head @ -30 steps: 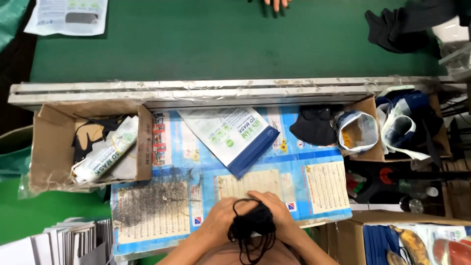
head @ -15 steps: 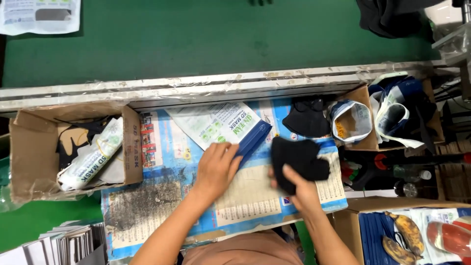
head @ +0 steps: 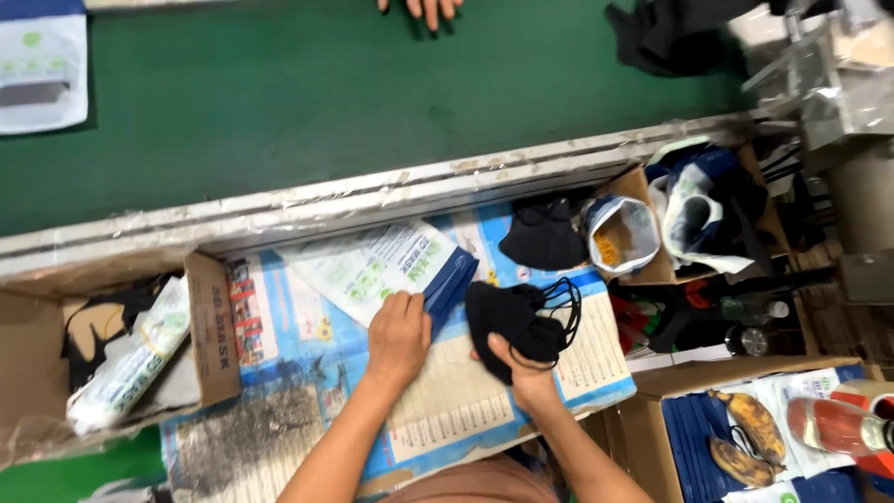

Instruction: Packing face masks into plastic protective sleeves on a production line.

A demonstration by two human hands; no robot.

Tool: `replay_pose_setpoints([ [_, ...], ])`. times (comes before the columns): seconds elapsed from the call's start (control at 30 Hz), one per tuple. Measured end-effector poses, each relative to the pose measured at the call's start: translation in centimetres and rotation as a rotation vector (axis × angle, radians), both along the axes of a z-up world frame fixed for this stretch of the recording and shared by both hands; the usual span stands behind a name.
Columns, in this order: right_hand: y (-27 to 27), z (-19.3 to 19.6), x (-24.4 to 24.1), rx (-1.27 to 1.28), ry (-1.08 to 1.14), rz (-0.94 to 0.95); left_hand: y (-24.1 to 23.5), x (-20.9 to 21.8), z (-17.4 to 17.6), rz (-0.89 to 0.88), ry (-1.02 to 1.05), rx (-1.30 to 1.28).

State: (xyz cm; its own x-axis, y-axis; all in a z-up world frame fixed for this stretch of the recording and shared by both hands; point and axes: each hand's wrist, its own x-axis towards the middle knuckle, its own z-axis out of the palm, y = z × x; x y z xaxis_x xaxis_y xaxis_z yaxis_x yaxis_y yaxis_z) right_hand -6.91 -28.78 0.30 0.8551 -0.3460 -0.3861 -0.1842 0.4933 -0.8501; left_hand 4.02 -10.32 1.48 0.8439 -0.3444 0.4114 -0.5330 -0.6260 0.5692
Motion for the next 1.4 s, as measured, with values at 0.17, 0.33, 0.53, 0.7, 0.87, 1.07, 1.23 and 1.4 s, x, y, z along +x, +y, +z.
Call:
replay_pose_setpoints([
  [0.17,1.7,2.9,2.6,0.113,-0.019,0.055,0.1,-1.1,2.1,-0.033,-0.163,-0.028],
  [0.33,3.7,3.0,4.2,0.216,-0.127,0.177,1.0,-1.9,4.0,0.016,-0.101,-0.194],
  [0.53,4.0,-1.4,1.0,0.067,-0.104,0.22,2.2,-3.0,7.6,0.286,-0.007,-0.476],
  [0.7,5.6,2.2,0.4,0.424,0.004,-0.009,1.5,-5.2,8.2,-0.139,-0.217,-0.256],
  [0.87,3.8,6.4,-0.7,-0.413,-0.232,0.301,2.5,-6.0,9.4,-0.003,0.143,-0.541],
  [1.07,3.5,10.9,1.4,-0.885,-0.238,0.678,2.1,-8.2,6.6,-0.179,0.606,-0.441],
  [1.23,1.7,10.7,0.8,-0.532,-0.289,0.76,2.2,-8.3,7.1,-0.237,0.685,-0.256],
  [1.4,2.4,7.9,-1.3,-0.149,-0.018,0.634,0.2,-11.5,3.5,-0.341,0.615,-0.064],
])
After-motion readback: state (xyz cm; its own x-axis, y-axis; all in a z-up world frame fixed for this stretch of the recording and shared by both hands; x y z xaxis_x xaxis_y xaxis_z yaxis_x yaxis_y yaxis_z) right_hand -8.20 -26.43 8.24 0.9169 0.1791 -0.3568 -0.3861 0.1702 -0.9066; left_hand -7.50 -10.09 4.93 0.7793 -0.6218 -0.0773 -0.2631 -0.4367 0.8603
